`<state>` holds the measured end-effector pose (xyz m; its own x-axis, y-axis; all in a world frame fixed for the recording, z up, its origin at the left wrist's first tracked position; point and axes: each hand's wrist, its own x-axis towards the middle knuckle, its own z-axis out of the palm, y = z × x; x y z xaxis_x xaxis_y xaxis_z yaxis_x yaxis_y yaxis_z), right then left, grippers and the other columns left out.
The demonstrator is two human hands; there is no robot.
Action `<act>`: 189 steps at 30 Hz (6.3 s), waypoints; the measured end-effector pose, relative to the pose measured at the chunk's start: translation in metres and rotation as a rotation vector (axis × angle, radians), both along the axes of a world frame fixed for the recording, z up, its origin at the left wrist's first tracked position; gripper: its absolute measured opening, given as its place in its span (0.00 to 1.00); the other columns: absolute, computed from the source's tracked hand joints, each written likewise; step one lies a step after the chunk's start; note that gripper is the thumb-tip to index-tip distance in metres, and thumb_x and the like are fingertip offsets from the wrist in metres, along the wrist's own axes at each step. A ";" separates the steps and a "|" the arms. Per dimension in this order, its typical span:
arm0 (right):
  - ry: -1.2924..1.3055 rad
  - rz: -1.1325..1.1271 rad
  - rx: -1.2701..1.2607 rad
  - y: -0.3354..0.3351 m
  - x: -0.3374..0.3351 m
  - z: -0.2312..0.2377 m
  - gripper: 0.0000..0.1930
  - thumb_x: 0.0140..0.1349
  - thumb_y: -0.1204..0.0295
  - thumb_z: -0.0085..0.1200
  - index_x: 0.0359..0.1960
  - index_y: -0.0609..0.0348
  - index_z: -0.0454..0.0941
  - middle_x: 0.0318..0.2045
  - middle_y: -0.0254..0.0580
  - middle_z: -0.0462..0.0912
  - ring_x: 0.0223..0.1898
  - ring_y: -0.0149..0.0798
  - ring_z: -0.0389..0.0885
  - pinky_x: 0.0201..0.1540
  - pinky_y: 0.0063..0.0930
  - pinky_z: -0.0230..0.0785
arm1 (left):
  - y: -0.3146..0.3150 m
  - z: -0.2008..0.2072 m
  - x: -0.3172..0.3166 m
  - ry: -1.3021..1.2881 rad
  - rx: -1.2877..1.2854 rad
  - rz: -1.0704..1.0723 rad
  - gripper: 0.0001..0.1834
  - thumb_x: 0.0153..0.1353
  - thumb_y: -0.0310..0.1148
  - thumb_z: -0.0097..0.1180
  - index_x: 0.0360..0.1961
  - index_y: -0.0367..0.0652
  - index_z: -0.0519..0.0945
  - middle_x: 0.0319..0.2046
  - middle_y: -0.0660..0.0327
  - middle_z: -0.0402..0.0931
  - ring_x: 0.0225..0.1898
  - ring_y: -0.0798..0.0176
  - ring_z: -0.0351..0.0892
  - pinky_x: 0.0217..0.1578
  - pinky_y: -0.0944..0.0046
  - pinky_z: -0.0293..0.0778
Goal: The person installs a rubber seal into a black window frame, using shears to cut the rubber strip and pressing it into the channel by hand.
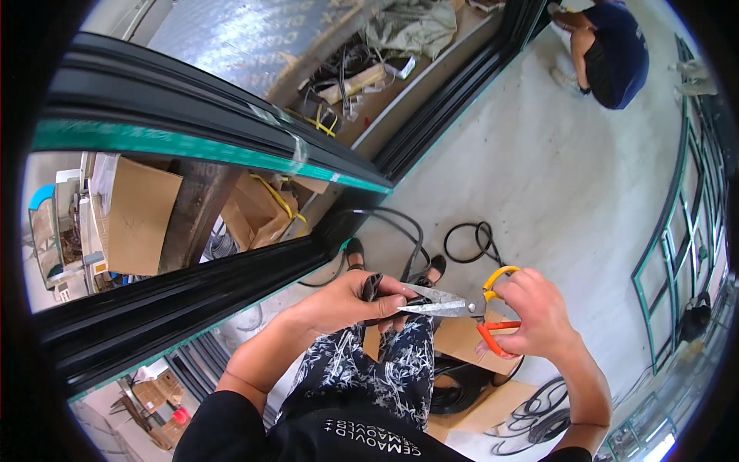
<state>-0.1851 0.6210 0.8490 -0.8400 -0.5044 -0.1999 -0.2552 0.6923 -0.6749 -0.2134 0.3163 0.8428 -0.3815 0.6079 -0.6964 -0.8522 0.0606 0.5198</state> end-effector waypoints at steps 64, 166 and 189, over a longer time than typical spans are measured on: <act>0.382 -0.470 -0.215 -0.064 0.125 0.126 0.28 0.27 0.64 0.77 0.19 0.59 0.65 0.15 0.40 0.64 0.18 0.43 0.62 0.20 0.33 0.54 | 0.028 0.137 0.094 0.788 -0.019 0.433 0.16 0.63 0.32 0.56 0.50 0.37 0.78 0.39 0.69 0.73 0.28 0.81 0.65 0.24 0.81 0.57; -0.200 -1.320 -1.315 -0.433 -0.086 -0.143 0.09 0.56 0.81 0.57 0.38 0.67 0.72 0.34 0.39 0.79 0.34 0.30 0.77 0.41 0.25 0.71 | -0.161 -0.045 -0.073 1.106 -1.008 0.674 0.15 0.58 0.39 0.59 0.30 0.34 0.78 0.27 0.49 0.76 0.32 0.44 0.75 0.35 0.54 0.70; -0.283 -1.477 -1.266 -0.426 -0.111 -0.124 0.21 0.47 0.82 0.67 0.29 0.57 0.62 0.25 0.35 0.74 0.24 0.27 0.73 0.26 0.21 0.68 | -0.147 -0.018 -0.073 1.449 -1.287 0.669 0.15 0.53 0.27 0.62 0.43 0.40 0.78 0.29 0.55 0.75 0.29 0.52 0.77 0.31 0.58 0.72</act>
